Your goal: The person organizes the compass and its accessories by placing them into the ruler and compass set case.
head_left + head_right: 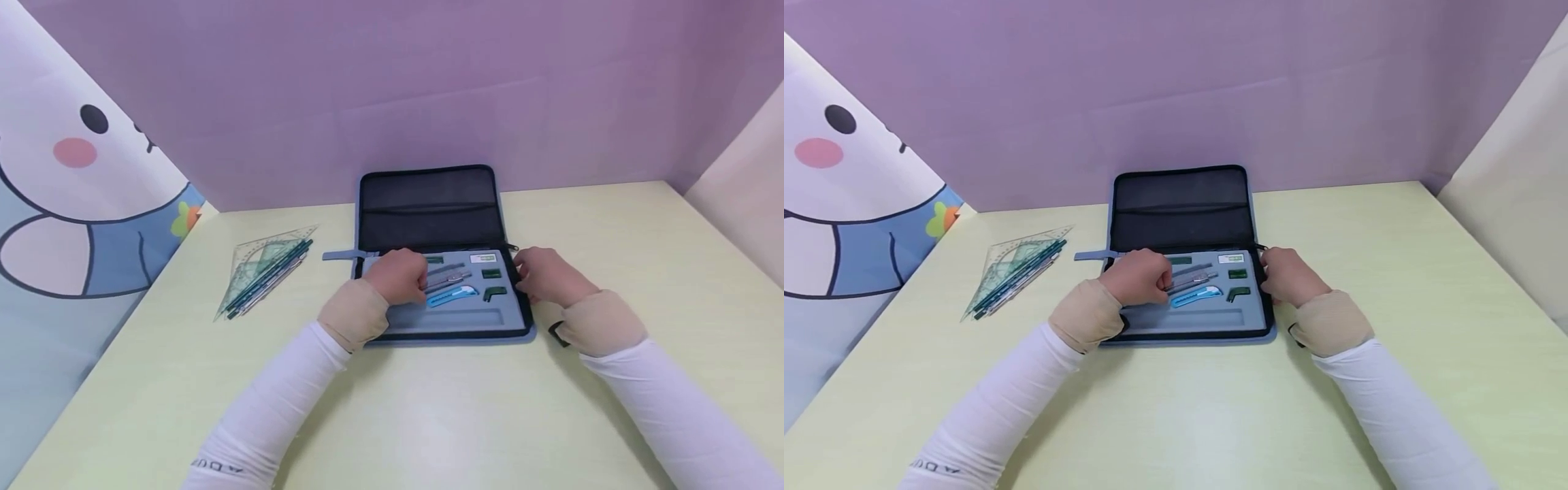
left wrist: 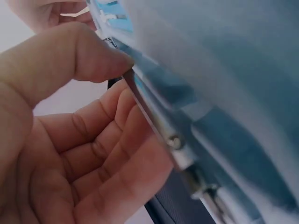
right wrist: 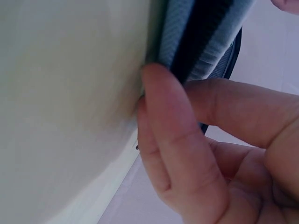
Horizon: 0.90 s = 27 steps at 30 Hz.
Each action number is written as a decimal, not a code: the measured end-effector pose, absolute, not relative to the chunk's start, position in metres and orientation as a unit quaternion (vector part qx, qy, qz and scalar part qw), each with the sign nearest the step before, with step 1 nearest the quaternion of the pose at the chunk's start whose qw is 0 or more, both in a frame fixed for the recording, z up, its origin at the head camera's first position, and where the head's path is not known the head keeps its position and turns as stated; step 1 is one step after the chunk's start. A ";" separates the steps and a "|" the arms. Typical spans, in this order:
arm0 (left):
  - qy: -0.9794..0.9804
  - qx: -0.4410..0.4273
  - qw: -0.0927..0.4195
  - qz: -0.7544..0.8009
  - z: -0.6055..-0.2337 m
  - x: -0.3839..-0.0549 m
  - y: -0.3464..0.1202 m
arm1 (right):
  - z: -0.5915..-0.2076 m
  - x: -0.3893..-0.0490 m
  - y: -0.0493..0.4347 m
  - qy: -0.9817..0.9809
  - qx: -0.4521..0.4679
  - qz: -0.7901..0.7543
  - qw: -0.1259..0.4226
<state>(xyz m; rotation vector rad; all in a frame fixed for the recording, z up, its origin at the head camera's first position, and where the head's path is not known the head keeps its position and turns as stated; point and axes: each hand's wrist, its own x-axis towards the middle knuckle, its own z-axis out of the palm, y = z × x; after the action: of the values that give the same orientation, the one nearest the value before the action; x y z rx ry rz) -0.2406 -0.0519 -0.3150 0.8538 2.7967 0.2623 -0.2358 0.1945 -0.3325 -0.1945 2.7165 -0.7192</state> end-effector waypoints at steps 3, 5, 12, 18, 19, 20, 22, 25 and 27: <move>0.949 0.286 0.107 0.081 -0.315 -0.240 -0.050 | -0.332 -0.235 0.194 0.950 -0.074 -0.255 0.163; 0.950 0.283 0.110 0.076 -0.315 -0.240 -0.050 | -0.332 -0.235 0.194 0.949 -0.077 -0.259 0.162; 0.949 0.284 0.115 0.070 -0.317 -0.244 -0.050 | -0.332 -0.235 0.195 0.950 -0.072 -0.255 0.165; 0.947 0.286 0.121 0.080 -0.317 -0.245 -0.052 | -0.334 -0.237 0.196 0.950 -0.071 -0.253 0.167; 0.947 0.286 0.122 0.081 -0.317 -0.245 -0.053 | -0.334 -0.237 0.196 0.950 -0.072 -0.253 0.167; 0.947 0.286 0.123 0.082 -0.317 -0.245 -0.053 | -0.334 -0.237 0.196 0.950 -0.073 -0.253 0.167; 0.946 0.286 0.125 0.085 -0.317 -0.246 -0.053 | -0.334 -0.237 0.196 0.951 -0.072 -0.252 0.166; 0.946 0.285 0.126 0.089 -0.317 -0.245 -0.054 | -0.334 -0.237 0.196 0.951 -0.072 -0.251 0.164; 0.946 0.283 0.125 0.091 -0.317 -0.245 -0.054 | -0.334 -0.237 0.195 0.952 -0.071 -0.251 0.163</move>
<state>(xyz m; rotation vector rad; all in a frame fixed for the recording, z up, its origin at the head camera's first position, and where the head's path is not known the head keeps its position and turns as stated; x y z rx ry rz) -0.2451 -0.0541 -0.3169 0.8258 2.7576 0.2638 -0.2368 0.1950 -0.3343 -0.2029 2.7147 -0.7153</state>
